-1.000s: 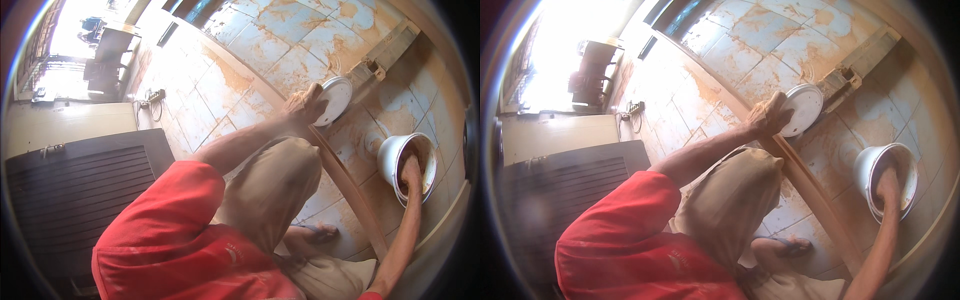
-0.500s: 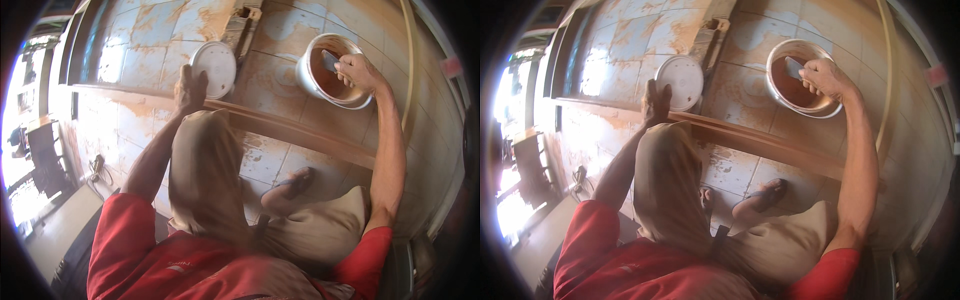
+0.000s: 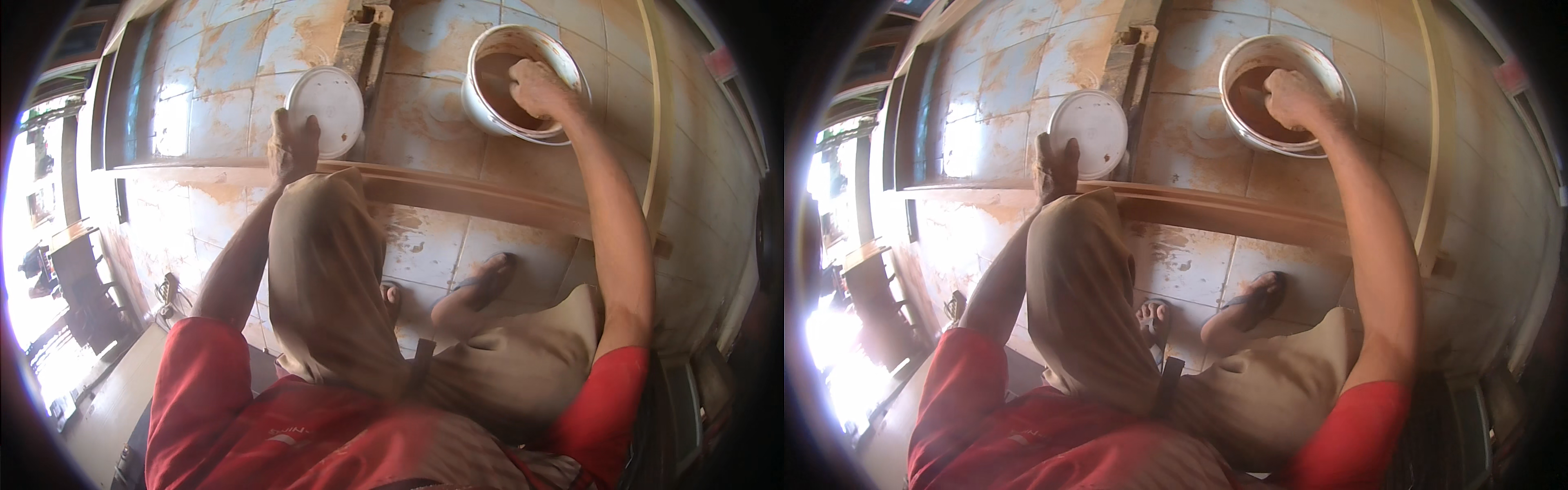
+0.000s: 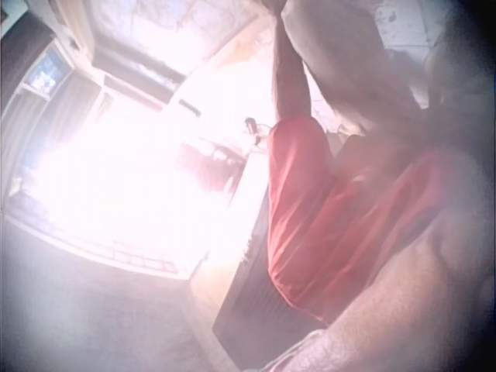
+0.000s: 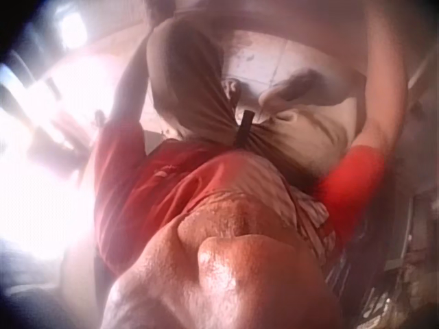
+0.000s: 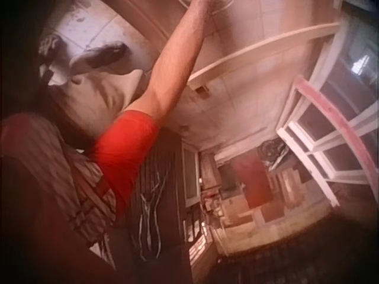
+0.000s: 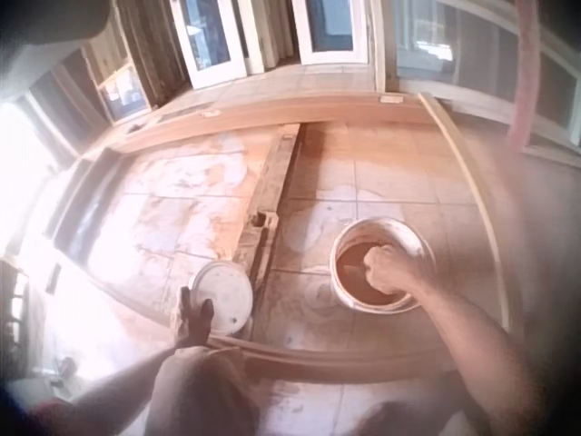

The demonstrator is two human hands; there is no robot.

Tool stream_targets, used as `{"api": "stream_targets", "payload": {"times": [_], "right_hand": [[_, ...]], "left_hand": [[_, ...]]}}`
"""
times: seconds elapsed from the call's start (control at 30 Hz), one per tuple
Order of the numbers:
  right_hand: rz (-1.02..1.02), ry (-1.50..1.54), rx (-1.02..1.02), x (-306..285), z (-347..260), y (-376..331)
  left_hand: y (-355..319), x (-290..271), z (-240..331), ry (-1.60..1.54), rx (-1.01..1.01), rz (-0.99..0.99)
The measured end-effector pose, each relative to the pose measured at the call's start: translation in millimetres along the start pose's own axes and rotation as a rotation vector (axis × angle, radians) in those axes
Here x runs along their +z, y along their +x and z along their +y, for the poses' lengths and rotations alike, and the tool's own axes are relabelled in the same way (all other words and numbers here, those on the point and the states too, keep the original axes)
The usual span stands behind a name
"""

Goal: The person applies putty to a wooden frame using a putty knife. They dip the knife into a bucket of putty and then smooth it along the wooden frame.

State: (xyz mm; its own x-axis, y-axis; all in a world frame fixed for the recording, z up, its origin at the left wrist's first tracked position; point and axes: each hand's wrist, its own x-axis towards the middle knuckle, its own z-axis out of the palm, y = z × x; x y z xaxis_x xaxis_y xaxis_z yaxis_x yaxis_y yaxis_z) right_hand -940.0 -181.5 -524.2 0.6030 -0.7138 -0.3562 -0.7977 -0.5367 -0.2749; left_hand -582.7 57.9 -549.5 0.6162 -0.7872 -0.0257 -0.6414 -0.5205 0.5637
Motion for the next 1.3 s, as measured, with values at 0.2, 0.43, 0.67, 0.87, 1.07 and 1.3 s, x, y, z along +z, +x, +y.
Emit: {"api": "stream_targets", "payload": {"times": [0.2, 0.43, 0.67, 0.87, 1.07, 1.3], "right_hand": [[-0.324, -0.26, -0.115, 30, 15, 44], [-0.268, -0.208, -0.167, 41, 14, 43], [-0.396, 0.368, 0.144, -45, -15, 9], [-0.082, 0.631, 0.092, -66, 10, -46], [0.068, 0.76, 0.128, -58, 19, -86], [0.132, 0.439, 0.407, -30, 31, -107]], "left_hand": [[2, -1, 13, -0.031, -0.02, -0.055], [-2, -7, 9, -0.041, -0.012, -0.046], [-1, -9, 3, -0.049, -0.073, -0.072], [3, 2, 6, -0.005, 0.05, -0.059], [18, 26, -51, -0.081, 0.247, 0.047], [0, 3, 2, 0.015, 0.192, -0.023]]}}
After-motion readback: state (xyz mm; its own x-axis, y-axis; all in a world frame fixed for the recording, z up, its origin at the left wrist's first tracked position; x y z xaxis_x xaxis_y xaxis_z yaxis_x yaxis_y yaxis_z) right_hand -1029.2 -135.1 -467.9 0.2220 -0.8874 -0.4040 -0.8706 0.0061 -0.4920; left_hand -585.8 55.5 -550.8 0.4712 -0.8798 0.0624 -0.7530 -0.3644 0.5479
